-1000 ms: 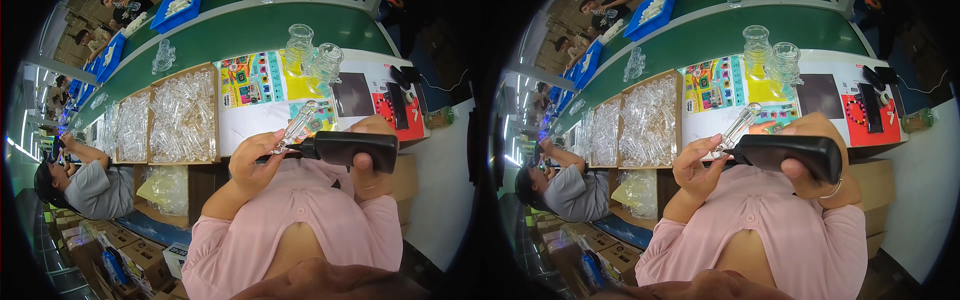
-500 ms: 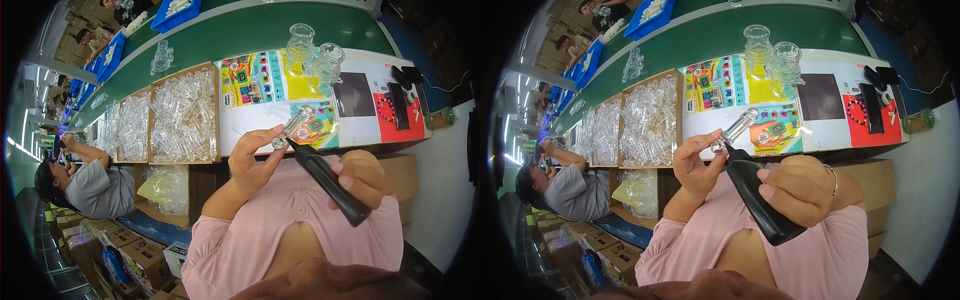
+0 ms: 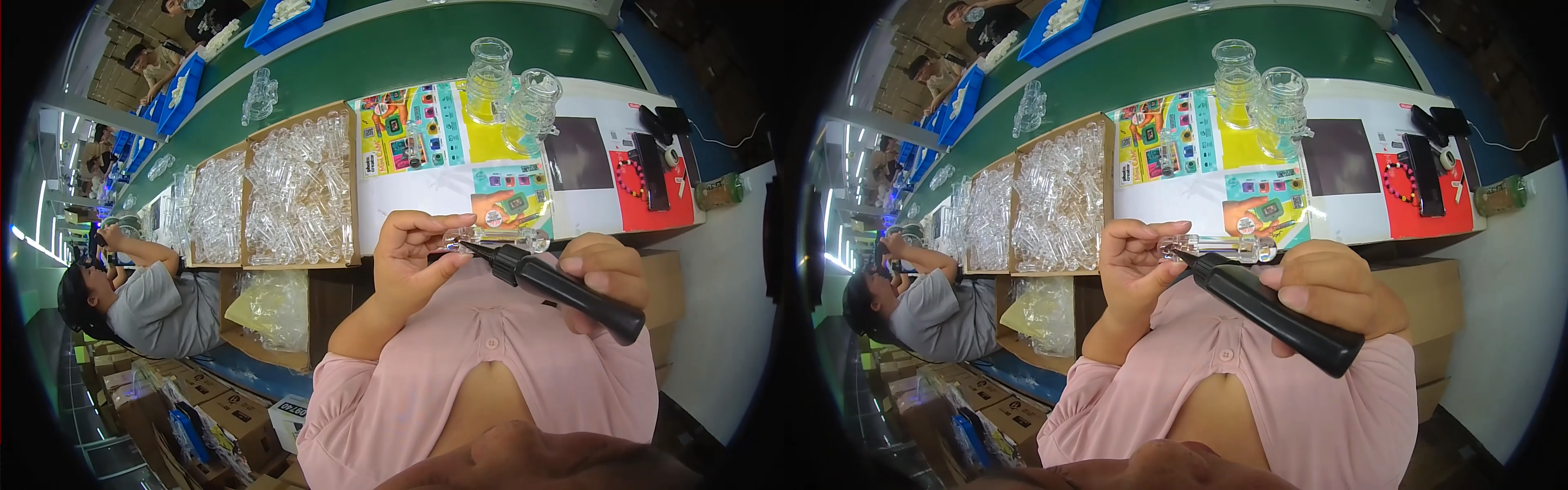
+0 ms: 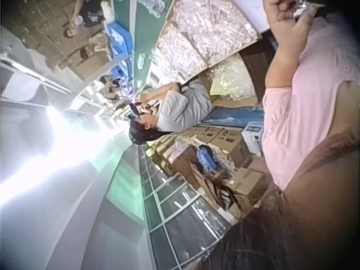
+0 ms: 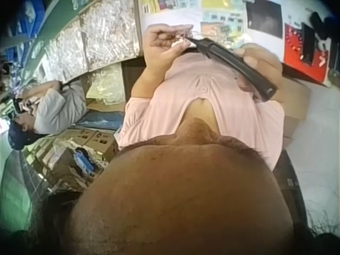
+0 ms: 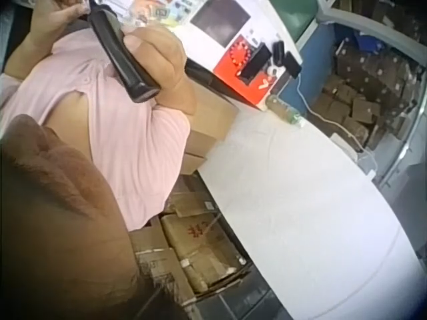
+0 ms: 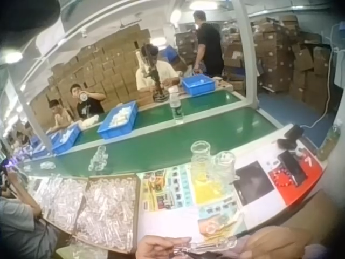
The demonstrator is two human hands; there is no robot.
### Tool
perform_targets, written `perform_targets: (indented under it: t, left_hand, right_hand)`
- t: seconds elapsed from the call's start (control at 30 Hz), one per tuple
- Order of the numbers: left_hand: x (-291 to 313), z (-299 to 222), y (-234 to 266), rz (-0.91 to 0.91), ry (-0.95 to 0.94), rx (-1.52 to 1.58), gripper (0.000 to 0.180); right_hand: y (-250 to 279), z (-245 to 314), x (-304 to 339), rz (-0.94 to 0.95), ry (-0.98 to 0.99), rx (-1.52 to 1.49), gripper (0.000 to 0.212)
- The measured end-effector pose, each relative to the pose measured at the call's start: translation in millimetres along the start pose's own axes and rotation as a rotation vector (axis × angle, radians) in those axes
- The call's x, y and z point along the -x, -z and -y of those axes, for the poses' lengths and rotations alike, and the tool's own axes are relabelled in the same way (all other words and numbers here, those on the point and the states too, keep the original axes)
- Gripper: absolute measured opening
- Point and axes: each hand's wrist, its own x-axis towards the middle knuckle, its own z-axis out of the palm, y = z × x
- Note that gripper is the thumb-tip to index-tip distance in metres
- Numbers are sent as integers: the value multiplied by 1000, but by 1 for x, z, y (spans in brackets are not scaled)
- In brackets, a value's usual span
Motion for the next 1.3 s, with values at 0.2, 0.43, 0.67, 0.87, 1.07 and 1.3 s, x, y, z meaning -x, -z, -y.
perform_targets:
  t: [0.2,0.43,0.67,0.87,1.07,1.3]
  left_hand:
    - [-1,0,0,25,71,92,39]
    - [0,2,2,9,78,89,37]
    - [-1,1,0,-11,71,92,37]
    - [1,3,2,-31,16,15,37]
    - [0,5,-1,-66,-184,-263,41]
    - [-2,7,-1,-91,-359,-491,42]
  right_hand:
    - [1,-2,1,-24,-71,-28,37]
    - [4,-6,3,50,5,-64,40]
    - [7,-8,2,159,186,-68,46]
    - [3,-7,-2,188,235,-52,45]
    - [-11,-8,0,58,353,27,29]
    - [-4,-5,4,238,418,110,38]
